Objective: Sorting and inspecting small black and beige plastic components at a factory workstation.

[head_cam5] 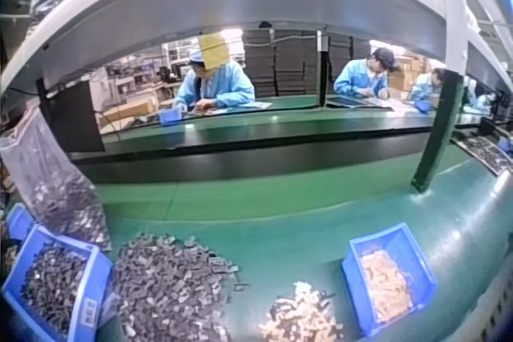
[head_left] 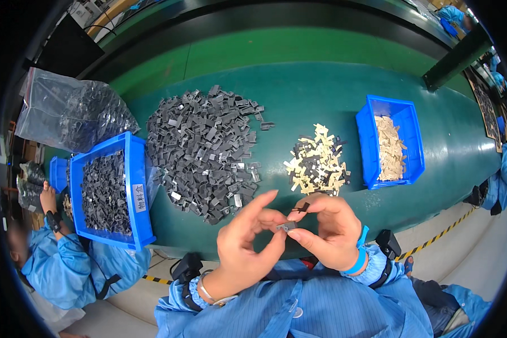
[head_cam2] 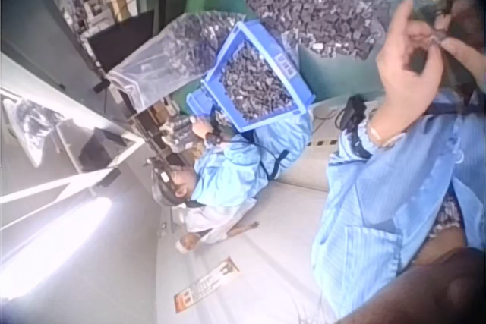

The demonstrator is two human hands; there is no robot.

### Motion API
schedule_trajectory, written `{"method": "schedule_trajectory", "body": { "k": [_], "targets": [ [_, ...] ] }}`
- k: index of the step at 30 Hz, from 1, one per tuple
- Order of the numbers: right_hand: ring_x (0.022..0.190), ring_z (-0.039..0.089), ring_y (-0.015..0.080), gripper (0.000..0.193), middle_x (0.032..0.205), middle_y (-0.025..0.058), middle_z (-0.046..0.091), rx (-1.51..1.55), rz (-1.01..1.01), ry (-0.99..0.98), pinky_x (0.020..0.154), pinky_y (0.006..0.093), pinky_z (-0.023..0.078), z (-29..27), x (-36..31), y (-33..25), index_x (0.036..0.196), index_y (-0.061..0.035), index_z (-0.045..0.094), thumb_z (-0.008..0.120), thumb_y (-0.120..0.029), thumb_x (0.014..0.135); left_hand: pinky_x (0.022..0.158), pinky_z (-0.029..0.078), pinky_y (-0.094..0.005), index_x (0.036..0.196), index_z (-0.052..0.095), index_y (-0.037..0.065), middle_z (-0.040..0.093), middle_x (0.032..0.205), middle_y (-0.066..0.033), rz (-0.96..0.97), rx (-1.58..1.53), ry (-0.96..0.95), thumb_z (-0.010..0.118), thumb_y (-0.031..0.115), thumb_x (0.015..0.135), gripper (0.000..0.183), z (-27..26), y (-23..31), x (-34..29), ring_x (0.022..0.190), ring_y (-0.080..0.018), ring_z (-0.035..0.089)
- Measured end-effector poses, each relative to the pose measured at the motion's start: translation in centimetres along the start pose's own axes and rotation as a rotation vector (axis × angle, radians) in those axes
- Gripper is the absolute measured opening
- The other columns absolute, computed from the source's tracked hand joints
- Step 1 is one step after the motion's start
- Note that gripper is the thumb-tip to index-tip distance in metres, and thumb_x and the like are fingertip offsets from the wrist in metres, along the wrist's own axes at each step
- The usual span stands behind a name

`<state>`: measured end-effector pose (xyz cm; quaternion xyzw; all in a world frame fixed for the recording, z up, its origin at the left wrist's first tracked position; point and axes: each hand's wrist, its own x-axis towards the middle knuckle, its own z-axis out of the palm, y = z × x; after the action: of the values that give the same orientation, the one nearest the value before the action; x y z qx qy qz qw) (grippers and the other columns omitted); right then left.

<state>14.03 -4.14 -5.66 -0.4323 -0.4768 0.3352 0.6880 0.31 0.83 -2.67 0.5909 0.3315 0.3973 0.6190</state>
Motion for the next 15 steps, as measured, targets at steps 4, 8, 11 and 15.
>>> {"method": "schedule_trajectory", "body": {
  "k": [4,8,11,15],
  "targets": [
    [0.074,0.060,0.0183,0.035,0.087,0.0108,0.063,-0.089,-0.060,-0.065,0.068,0.0286,0.048,-0.4,0.4,-0.2,0.101,0.0020,0.054,0.073,-0.002,0.071,0.084,0.049,-0.0323,0.122,0.048,-0.006,0.058,0.112,-0.0169,-0.309,-0.561,-0.181,0.054,-0.001,0.086,0.036,-1.1,-0.4,-0.5,0.100,-0.0217,0.059],
    [0.074,0.058,0.0192,0.034,0.085,0.0097,0.064,-0.201,-0.105,-0.090,0.067,0.0291,0.048,-0.3,0.4,-0.4,0.099,0.0010,0.054,0.074,-0.002,0.070,0.086,0.050,-0.0327,0.118,0.053,-0.004,0.058,0.113,-0.0192,-0.293,-0.594,-0.153,0.052,0.001,0.089,0.030,-0.9,-0.8,-1.0,0.104,-0.0240,0.058],
    [0.077,0.059,0.0197,0.031,0.088,0.0106,0.063,-0.146,-0.039,-0.061,0.070,0.0300,0.048,0.0,0.2,-0.6,0.096,0.0008,0.055,0.073,-0.002,0.071,0.082,0.052,-0.0313,0.112,0.057,-0.005,0.061,0.108,-0.0198,-0.261,-0.530,-0.088,0.054,-0.001,0.087,0.026,-0.9,-0.6,-1.1,0.098,-0.0244,0.061],
    [0.084,0.059,0.0196,0.023,0.100,0.0151,0.060,0.112,0.099,0.017,0.076,0.0317,0.048,0.2,0.2,-1.0,0.094,0.0020,0.054,0.068,0.001,0.075,0.078,0.053,-0.0297,0.106,0.060,-0.006,0.062,0.102,-0.0195,-0.152,-0.345,-0.006,0.057,-0.003,0.084,0.023,-1.1,-0.5,-1.4,0.090,-0.0242,0.064]
  ]
}}
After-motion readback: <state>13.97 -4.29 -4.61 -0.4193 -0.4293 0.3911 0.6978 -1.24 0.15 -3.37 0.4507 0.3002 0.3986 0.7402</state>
